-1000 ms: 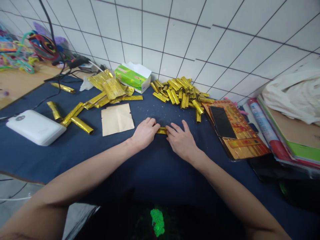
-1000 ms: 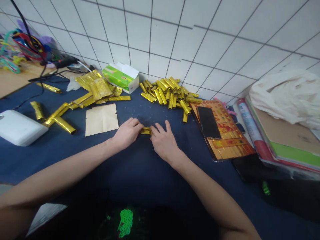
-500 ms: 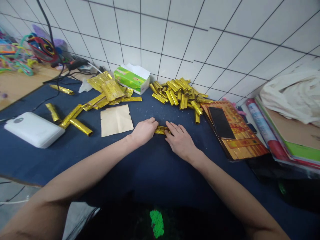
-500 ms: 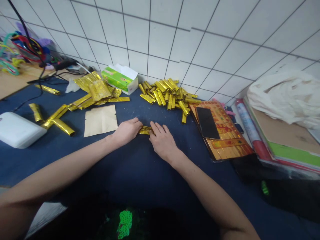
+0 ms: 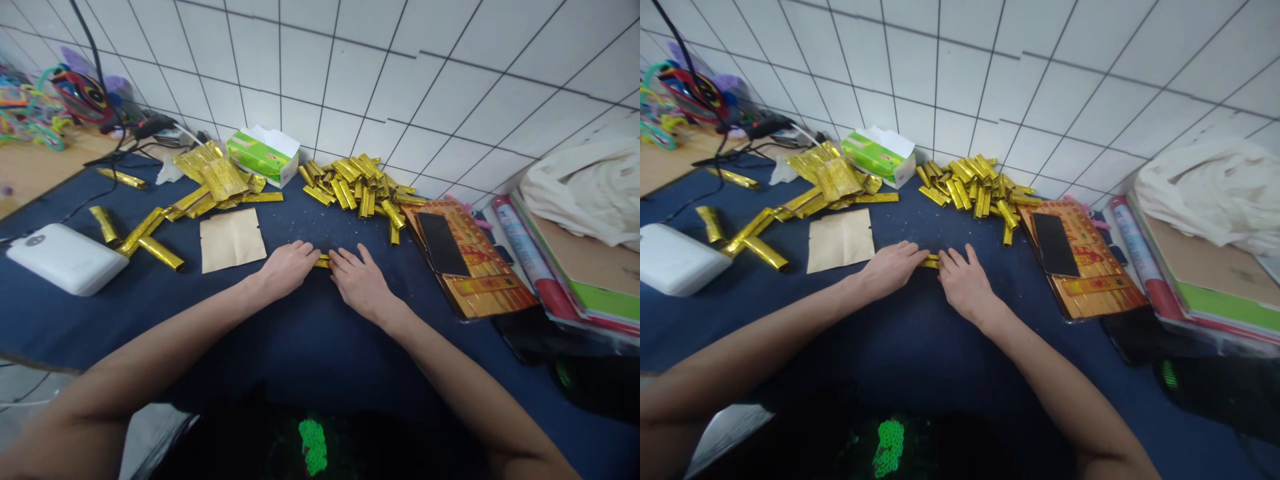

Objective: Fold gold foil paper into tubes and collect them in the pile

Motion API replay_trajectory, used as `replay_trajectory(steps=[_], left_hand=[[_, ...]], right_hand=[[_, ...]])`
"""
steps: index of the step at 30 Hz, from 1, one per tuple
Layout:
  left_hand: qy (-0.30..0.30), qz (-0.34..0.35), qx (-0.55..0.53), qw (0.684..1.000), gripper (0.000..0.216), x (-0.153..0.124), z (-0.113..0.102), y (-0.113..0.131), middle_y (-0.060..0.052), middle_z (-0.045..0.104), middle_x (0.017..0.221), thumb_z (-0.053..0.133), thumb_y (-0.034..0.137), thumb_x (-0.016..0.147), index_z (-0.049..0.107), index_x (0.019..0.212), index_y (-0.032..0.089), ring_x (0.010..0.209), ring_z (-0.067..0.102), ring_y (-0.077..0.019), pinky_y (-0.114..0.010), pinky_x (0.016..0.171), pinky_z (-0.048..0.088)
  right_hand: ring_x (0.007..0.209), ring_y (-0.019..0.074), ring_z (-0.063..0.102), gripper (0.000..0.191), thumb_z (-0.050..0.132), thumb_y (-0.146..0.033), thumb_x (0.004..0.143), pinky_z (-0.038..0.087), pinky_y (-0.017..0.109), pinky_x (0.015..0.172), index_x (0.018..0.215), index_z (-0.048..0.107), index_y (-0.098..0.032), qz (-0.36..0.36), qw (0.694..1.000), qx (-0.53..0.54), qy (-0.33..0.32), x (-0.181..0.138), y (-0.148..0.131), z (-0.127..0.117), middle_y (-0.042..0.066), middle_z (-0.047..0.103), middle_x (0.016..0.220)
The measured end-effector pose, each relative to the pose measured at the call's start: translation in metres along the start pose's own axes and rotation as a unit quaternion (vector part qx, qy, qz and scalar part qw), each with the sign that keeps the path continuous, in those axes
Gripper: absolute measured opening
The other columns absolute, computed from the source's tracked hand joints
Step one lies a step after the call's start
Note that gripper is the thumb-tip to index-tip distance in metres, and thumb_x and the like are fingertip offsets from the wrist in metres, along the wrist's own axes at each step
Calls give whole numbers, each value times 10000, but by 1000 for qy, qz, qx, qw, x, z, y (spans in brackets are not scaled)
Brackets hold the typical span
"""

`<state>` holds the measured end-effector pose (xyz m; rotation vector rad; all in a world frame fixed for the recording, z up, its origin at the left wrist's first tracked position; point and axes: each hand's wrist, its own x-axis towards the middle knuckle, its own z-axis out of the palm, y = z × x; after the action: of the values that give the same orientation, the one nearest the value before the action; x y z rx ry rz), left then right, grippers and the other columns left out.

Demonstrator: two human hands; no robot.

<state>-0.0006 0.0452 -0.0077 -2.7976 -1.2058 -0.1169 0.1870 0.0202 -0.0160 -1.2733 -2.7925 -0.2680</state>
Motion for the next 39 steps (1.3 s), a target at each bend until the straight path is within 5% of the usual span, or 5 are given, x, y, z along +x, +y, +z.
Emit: replay_trajectory(steps=[4,15,30,34,39], left_hand=[[9,18,9,1000,176,-5,0,0,-56,561,838,478,231,850,576,968,146,815,525,-193,-307,692,399],[28,31,17,999,186,-4,3,-3,-67,542,828,439,159,850,623,881,154,807,496,-197,-316,663,346],[12,35,2,999,265,-6,5,1,-105,613,1123,390,113,866,578,1052,92,1053,553,-197,-325,904,399],[-16,19,7,1000,291,-9,3,9,-134,568,1200,378,114,872,564,1091,73,1121,523,-205,-320,944,384],[-15,-33,-6,999,620,-21,11,23,-216,365,1365,392,455,866,369,1308,20,1280,326,-287,-404,1032,285]], right_hand=[[1150,257,479,346,345,-189,899,257,521,1009,1148,566,-98,0,1000,6,7,0,1,1,122,532,1262],[1049,199,554,222,471,-222,861,385,386,911,987,652,-194,6,996,76,42,0,21,4,42,613,1167],[1195,243,448,349,348,-148,881,219,500,1036,1161,556,-123,11,1000,11,9,-9,7,-6,100,544,1254],[1214,259,430,453,334,-314,908,224,507,1037,1266,443,-58,21,999,27,-31,-10,-1,-5,165,467,1315],[1285,304,315,720,281,-576,854,190,546,1041,1315,369,-31,44,996,36,-69,-14,-11,-3,207,345,1385]])
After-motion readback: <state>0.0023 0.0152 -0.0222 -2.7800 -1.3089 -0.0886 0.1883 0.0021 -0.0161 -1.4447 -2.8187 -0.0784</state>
